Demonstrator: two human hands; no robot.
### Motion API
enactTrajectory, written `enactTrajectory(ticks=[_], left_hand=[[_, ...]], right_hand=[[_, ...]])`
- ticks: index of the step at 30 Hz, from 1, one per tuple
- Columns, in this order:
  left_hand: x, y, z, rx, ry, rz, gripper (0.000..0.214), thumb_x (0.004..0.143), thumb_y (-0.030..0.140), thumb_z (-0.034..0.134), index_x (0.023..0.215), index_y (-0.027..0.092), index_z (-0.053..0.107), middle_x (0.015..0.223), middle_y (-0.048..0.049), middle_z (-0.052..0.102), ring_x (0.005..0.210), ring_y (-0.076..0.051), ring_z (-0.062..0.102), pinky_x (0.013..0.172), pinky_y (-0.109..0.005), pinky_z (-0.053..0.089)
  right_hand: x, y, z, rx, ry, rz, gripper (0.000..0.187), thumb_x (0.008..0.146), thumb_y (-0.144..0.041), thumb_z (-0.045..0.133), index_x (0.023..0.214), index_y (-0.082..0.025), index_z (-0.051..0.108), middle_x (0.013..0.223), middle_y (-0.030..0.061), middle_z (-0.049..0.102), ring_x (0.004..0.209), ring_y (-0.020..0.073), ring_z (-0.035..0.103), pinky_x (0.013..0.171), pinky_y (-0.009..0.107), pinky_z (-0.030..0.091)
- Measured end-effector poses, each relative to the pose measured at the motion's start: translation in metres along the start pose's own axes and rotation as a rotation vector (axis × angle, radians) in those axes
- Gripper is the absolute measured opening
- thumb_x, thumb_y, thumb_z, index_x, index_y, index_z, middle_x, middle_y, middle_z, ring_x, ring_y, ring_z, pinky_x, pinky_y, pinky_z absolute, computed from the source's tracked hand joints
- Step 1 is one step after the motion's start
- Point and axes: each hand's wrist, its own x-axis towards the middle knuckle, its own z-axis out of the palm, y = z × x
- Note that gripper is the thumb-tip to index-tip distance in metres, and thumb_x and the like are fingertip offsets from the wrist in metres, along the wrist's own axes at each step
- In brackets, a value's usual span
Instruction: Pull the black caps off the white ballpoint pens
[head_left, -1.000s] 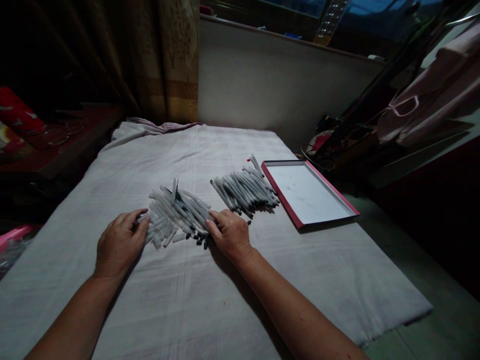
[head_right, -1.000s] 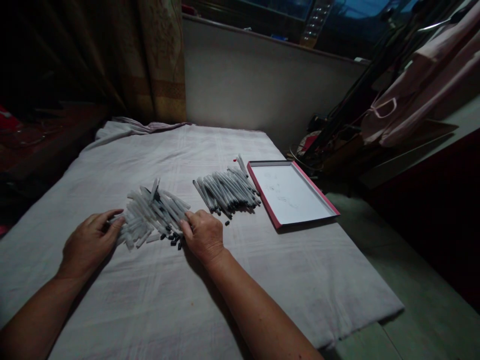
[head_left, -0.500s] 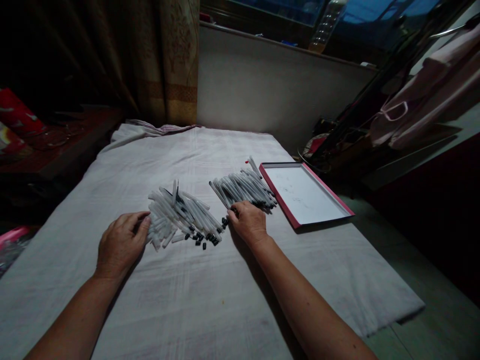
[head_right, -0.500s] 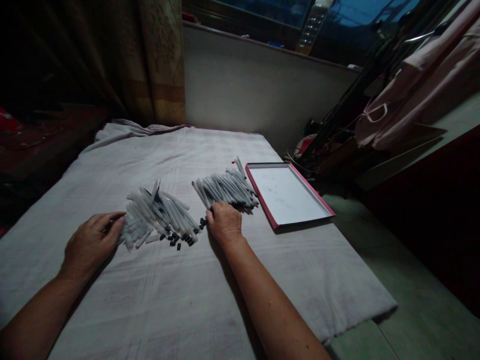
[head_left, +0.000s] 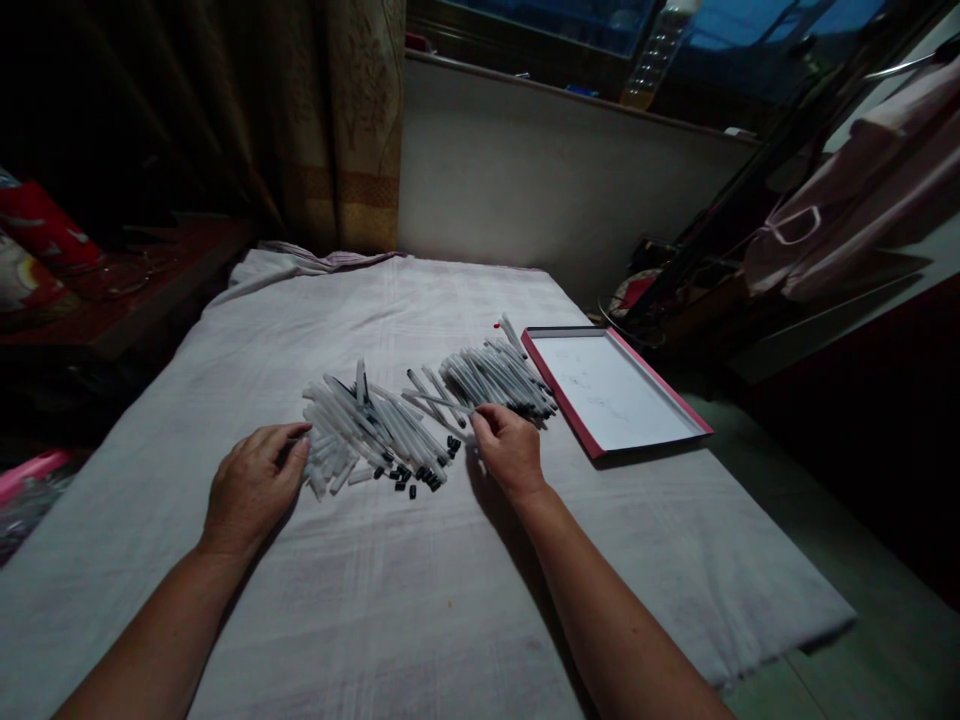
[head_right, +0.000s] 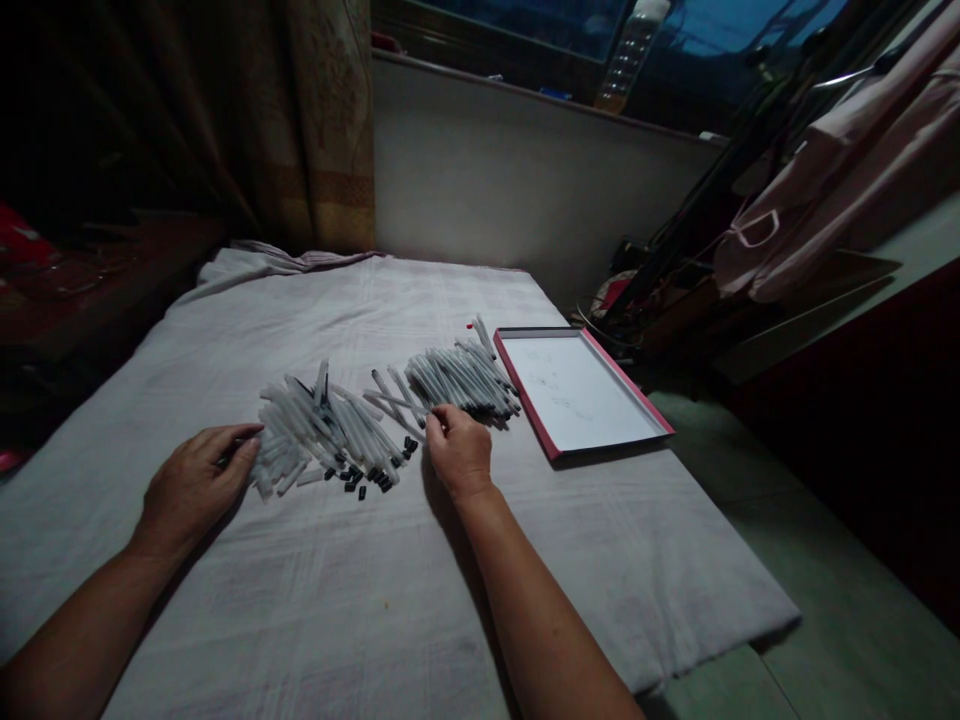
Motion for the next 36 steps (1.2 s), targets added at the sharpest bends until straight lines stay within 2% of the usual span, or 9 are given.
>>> enactTrajectory(ticks=[4, 6, 10, 12, 15, 22, 27, 31, 36], left_hand=[[-0.001, 0.004, -0.002, 0.014, 0.046, 0.024, 0.037, 0.096, 0.043, 0.041, 0.11, 0.023, 0.068, 0.108, -0.0094, 0.072, 0.101, -0.027, 0.066, 0.088, -0.038, 0.05], [-0.003, 0.01, -0.004, 0.012, 0.108, 0.111, 0.036, 0.097, 0.042, 0.043, 0.113, 0.021, 0.066, 0.109, -0.0106, 0.072, 0.103, -0.027, 0.066, 0.092, -0.039, 0.049], [-0.01, 0.028, -0.005, -0.042, 0.2, 0.389, 0.036, 0.096, 0.04, 0.051, 0.125, 0.021, 0.061, 0.117, -0.0117, 0.07, 0.111, -0.029, 0.064, 0.099, -0.042, 0.047], [-0.015, 0.036, -0.003, -0.052, 0.17, 0.484, 0.038, 0.095, 0.04, 0.053, 0.128, 0.022, 0.058, 0.118, -0.0107, 0.07, 0.11, -0.028, 0.064, 0.097, -0.042, 0.047], [-0.019, 0.044, -0.001, -0.058, 0.099, 0.552, 0.037, 0.096, 0.043, 0.053, 0.126, 0.023, 0.059, 0.111, -0.008, 0.073, 0.101, -0.026, 0.067, 0.093, -0.041, 0.049], [-0.021, 0.049, -0.004, -0.15, 0.062, 0.539, 0.022, 0.097, 0.043, 0.053, 0.096, 0.026, 0.066, 0.083, -0.0021, 0.074, 0.078, -0.02, 0.068, 0.079, -0.036, 0.052], [-0.022, 0.051, -0.005, -0.174, 0.072, 0.555, 0.021, 0.096, 0.041, 0.055, 0.093, 0.024, 0.066, 0.08, -0.0025, 0.074, 0.074, -0.02, 0.068, 0.076, -0.035, 0.052], [-0.022, 0.052, -0.004, -0.178, 0.016, 0.509, 0.026, 0.096, 0.044, 0.052, 0.091, 0.024, 0.067, 0.079, -0.003, 0.074, 0.074, -0.021, 0.068, 0.076, -0.035, 0.053], [-0.024, 0.051, -0.003, -0.193, -0.021, 0.469, 0.029, 0.097, 0.047, 0.05, 0.09, 0.025, 0.068, 0.078, -0.0029, 0.073, 0.072, -0.02, 0.068, 0.074, -0.035, 0.053]], right_hand=[[-0.015, 0.001, -0.004, 0.431, 0.061, 0.096, 0.024, 0.083, -0.039, 0.061, 0.087, -0.018, 0.073, 0.076, 0.0054, 0.076, 0.063, 0.0175, 0.066, 0.062, 0.029, 0.052], [-0.022, -0.004, -0.006, 0.573, 0.049, 0.15, 0.026, 0.082, -0.042, 0.063, 0.088, -0.018, 0.072, 0.073, 0.0045, 0.075, 0.059, 0.016, 0.064, 0.057, 0.027, 0.051], [-0.033, -0.013, -0.004, 0.707, -0.035, 0.213, 0.03, 0.078, -0.049, 0.067, 0.078, -0.018, 0.069, 0.065, 0.0019, 0.069, 0.053, 0.0134, 0.059, 0.052, 0.025, 0.048], [-0.035, -0.015, 0.0, 0.742, -0.077, 0.24, 0.034, 0.077, -0.052, 0.068, 0.07, -0.019, 0.066, 0.061, 0.0005, 0.065, 0.05, 0.012, 0.055, 0.05, 0.024, 0.046], [-0.038, -0.015, 0.006, 0.767, -0.126, 0.286, 0.041, 0.077, -0.057, 0.068, 0.063, -0.019, 0.062, 0.056, -0.0012, 0.061, 0.046, 0.0103, 0.049, 0.048, 0.023, 0.042], [-0.038, -0.011, 0.008, 0.766, -0.188, 0.335, 0.05, 0.075, -0.064, 0.068, 0.056, -0.019, 0.057, 0.047, -0.0036, 0.053, 0.042, 0.0088, 0.042, 0.044, 0.022, 0.035], [-0.037, -0.011, 0.006, 0.802, -0.201, 0.344, 0.047, 0.073, -0.061, 0.072, 0.058, -0.018, 0.062, 0.051, -0.0011, 0.061, 0.044, 0.009, 0.046, 0.045, 0.022, 0.038], [-0.037, -0.01, 0.006, 0.857, -0.194, 0.376, 0.042, 0.071, -0.058, 0.075, 0.061, -0.018, 0.066, 0.054, 0.0004, 0.065, 0.046, 0.0099, 0.05, 0.047, 0.023, 0.042], [-0.037, -0.006, 0.008, 0.884, -0.204, 0.359, 0.031, 0.071, -0.049, 0.076, 0.074, -0.018, 0.075, 0.065, 0.003, 0.072, 0.053, 0.0125, 0.058, 0.054, 0.025, 0.049]])
